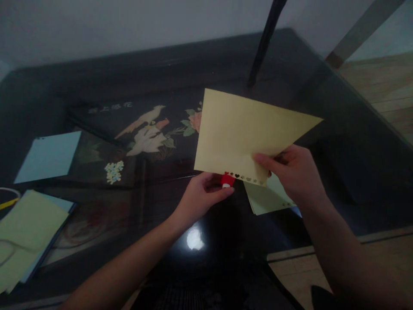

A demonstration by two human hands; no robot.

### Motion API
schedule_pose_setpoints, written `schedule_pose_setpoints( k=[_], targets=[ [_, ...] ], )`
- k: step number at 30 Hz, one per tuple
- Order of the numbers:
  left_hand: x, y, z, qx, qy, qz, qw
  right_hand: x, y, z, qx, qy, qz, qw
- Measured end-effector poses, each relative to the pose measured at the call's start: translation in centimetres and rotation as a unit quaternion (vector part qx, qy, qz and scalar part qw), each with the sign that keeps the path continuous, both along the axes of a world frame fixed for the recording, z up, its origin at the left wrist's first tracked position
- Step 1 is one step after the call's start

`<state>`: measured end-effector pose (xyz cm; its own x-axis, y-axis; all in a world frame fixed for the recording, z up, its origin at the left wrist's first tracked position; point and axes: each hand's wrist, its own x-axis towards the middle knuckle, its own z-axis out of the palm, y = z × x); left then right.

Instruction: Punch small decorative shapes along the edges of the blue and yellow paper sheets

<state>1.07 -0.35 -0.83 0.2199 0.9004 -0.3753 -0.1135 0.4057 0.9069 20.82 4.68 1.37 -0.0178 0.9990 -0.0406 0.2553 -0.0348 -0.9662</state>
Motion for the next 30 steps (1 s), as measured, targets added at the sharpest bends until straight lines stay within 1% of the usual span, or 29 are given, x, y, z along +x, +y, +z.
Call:
schedule_pose_setpoints(
  k=[5,10,13,15,18,19,21,23,25,30],
  targets=[
    [-0.2,-0.2,-0.1,0.041,0.032,-0.015,0.999,0.3,0.0,-0.2,-0.001,0.028,-0.027,0.999],
    [-0.4,-0.7,0.1,0.075,0.057,-0.029,0.995,0.3,0.1,-0.4,0.014,0.018,-0.05,0.999],
    [-0.6,-0.8,0.3,0.121,0.12,-0.045,0.984,0.3,0.1,-0.3,0.01,0.025,-0.052,0.998],
    [-0.8,-0.8,0.5,0.181,0.205,-0.07,0.959,0.2,0.1,-0.1,0.0,0.032,-0.052,0.998],
    [-1.0,-0.9,0.5,0.272,0.339,-0.132,0.891,0.3,0.0,-0.1,-0.009,0.037,-0.048,0.998],
    [-1.1,-1.0,0.5,0.289,0.367,-0.153,0.871,0.3,0.0,-0.1,-0.009,0.036,-0.047,0.998],
    [-1.1,-1.1,0.5,0.307,0.398,-0.184,0.845,0.3,0.0,-0.2,-0.007,0.033,-0.044,0.998],
    [-1.1,-1.1,0.4,0.315,0.412,-0.204,0.831,0.3,0.0,-0.2,-0.004,0.033,-0.041,0.999],
    [-1.1,-1.2,0.4,0.318,0.42,-0.213,0.823,0.2,-0.1,0.0,-0.004,0.034,-0.043,0.999],
    [-1.1,-1.1,0.4,0.327,0.429,-0.212,0.815,0.1,-0.1,0.3,0.0,0.035,-0.041,0.999]
  ],
)
